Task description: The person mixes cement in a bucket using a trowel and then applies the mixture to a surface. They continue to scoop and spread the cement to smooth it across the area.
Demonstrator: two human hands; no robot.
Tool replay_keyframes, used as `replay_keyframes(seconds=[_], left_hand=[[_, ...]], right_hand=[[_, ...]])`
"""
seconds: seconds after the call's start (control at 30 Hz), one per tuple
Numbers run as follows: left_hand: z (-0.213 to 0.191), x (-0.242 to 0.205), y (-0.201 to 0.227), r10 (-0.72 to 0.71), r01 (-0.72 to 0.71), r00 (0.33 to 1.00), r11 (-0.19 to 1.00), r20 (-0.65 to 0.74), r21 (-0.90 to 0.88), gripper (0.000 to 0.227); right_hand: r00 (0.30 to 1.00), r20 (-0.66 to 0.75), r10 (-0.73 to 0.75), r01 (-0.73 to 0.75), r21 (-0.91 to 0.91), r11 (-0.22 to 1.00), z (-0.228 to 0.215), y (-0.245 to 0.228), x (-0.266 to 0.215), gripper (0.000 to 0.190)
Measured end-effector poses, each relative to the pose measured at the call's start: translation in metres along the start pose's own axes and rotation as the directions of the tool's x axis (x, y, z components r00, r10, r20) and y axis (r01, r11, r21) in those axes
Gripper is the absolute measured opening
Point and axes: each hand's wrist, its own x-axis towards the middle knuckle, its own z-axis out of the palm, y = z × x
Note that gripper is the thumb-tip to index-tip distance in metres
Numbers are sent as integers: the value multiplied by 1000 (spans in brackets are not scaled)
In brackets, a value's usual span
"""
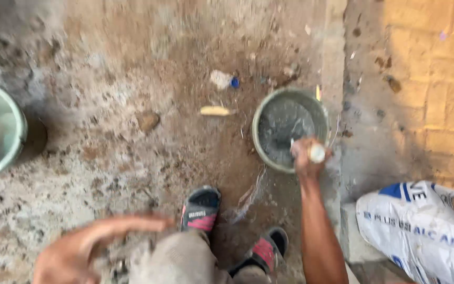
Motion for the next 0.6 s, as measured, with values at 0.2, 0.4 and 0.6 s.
replay_keyframes(seconds=[0.2, 0.4, 0.6], left_hand=[[57, -26, -68, -913, 894, 255, 348, -317, -283, 76], [88, 13, -20, 131, 62, 919, 883, -371, 465, 60], [101, 39, 31, 251, -129, 935, 898, -250, 420, 48]], right_hand=[[985, -171, -24, 35, 64, 997, -2, -48, 65, 10], [891, -451, 56, 85, 286, 955, 49, 54, 143, 20], [969, 192, 158, -198, 213, 957, 41, 69, 102, 19]])
